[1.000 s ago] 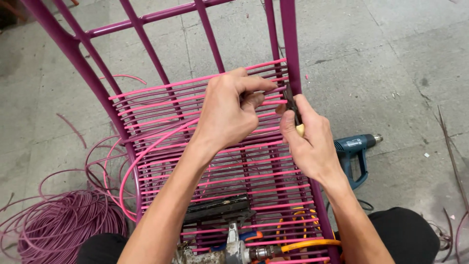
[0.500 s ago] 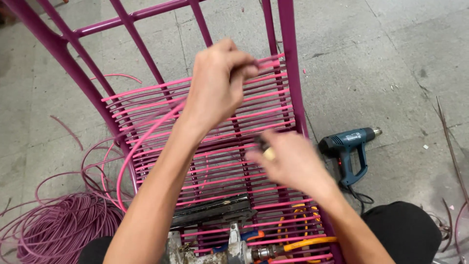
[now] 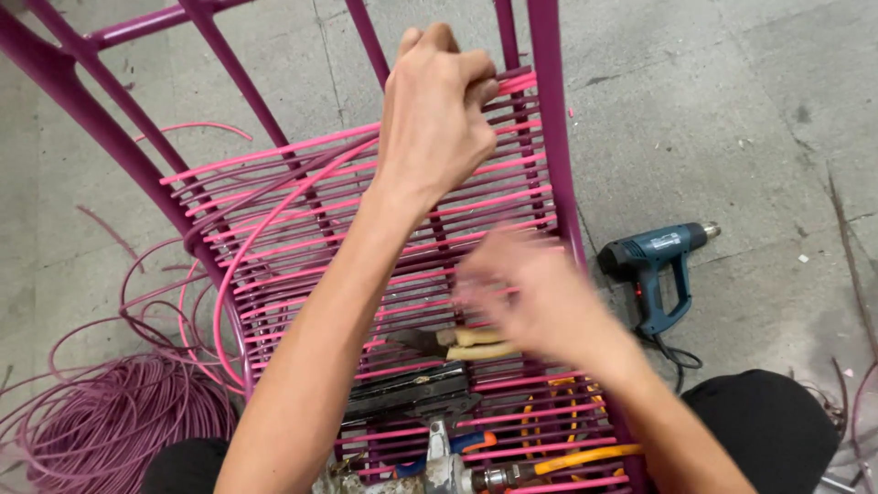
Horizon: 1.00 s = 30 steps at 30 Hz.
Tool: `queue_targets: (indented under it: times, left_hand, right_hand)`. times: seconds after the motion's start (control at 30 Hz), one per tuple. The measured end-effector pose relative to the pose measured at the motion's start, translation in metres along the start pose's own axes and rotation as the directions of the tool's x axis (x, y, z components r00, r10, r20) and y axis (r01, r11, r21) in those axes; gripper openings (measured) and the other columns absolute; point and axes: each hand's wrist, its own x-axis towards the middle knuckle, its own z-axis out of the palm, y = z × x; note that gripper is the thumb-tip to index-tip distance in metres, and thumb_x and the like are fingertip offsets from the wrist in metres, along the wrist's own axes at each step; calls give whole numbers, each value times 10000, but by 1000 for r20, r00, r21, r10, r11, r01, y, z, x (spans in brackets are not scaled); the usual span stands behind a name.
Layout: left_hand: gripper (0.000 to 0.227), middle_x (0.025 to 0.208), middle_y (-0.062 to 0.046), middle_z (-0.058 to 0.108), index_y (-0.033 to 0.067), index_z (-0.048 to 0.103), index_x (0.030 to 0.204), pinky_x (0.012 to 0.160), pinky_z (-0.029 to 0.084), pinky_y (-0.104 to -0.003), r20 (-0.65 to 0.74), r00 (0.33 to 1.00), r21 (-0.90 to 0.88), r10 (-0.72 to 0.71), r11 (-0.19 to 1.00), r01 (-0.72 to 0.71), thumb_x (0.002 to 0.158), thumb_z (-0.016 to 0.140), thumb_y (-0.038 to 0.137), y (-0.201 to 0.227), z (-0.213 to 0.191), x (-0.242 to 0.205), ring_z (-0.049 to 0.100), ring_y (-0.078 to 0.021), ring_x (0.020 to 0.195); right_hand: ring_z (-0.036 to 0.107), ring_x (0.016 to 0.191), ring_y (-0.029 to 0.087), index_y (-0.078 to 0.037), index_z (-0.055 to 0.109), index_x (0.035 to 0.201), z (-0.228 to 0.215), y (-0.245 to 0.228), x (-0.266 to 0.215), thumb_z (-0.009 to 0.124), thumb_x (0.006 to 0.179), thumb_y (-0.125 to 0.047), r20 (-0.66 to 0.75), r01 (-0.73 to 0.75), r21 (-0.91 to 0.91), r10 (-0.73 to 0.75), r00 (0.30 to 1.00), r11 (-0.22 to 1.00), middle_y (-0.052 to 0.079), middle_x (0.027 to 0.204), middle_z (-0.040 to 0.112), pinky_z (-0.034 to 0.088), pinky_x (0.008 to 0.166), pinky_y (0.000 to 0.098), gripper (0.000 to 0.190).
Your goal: The person is weaving a chair by attaching pink plastic tubing to a purple metal chair frame using a pneumatic nail gun, a heat gun, and pliers.
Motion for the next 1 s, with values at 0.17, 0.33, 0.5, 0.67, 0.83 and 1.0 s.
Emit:
queue_targets:
  times: [0.17,0.33,0.5,0.67,0.83,1.0]
  left_hand:
    - [30,858,-196,598,-13,726,827,802,483,-516,57,998,-48,20,999,-17,802,732,-27,-6,-1,5,577,-402,879]
    - [39,859,-198,624,-9,737,858,777,486,-507,67,998,-112,18,994,-11,827,729,-31,-3,-4,9,596,-405,869]
    - [16,866,-234,660,-11,715,839,772,500,-540,136,990,-98,35,995,-21,851,706,-15,-8,-4,4,649,-454,861]
    - [145,841,-222,708,20,718,946,742,538,-539,248,966,15,72,997,-78,829,654,-35,-13,-7,11,686,-452,835]
    - [130,876,-180,726,43,716,966,699,538,-534,282,946,49,159,982,-180,856,657,6,-19,-10,14,693,-432,809]
    - [69,884,-151,687,62,721,934,655,524,-518,227,938,150,264,942,-301,881,691,94,-19,-15,9,701,-389,877]
  right_hand:
    - [612,735,81,-46,633,947,-54,31,36,639,951,28,-723,-131,321,332,606,938,-11,872,643,486,641,219,75]
    - [641,961,147,26,696,1123,-66,64,55,642,1013,117,-726,100,-40,-98,681,994,65,1083,588,625,798,247,152]
    - [678,937,84,34,609,1164,-58,66,68,678,1056,-4,-703,99,315,162,693,944,14,1061,688,576,795,223,133]
    - [672,887,65,31,640,1124,-63,68,83,604,1056,-24,-577,31,342,184,795,939,33,1009,696,552,811,226,95]
    - [656,962,77,46,583,1246,-54,80,81,542,1132,-10,-546,78,287,97,832,955,55,1086,675,548,855,236,133]
    - [620,1039,89,57,555,1252,-53,84,86,518,1162,-1,-544,130,237,21,839,963,71,1136,635,532,962,245,113]
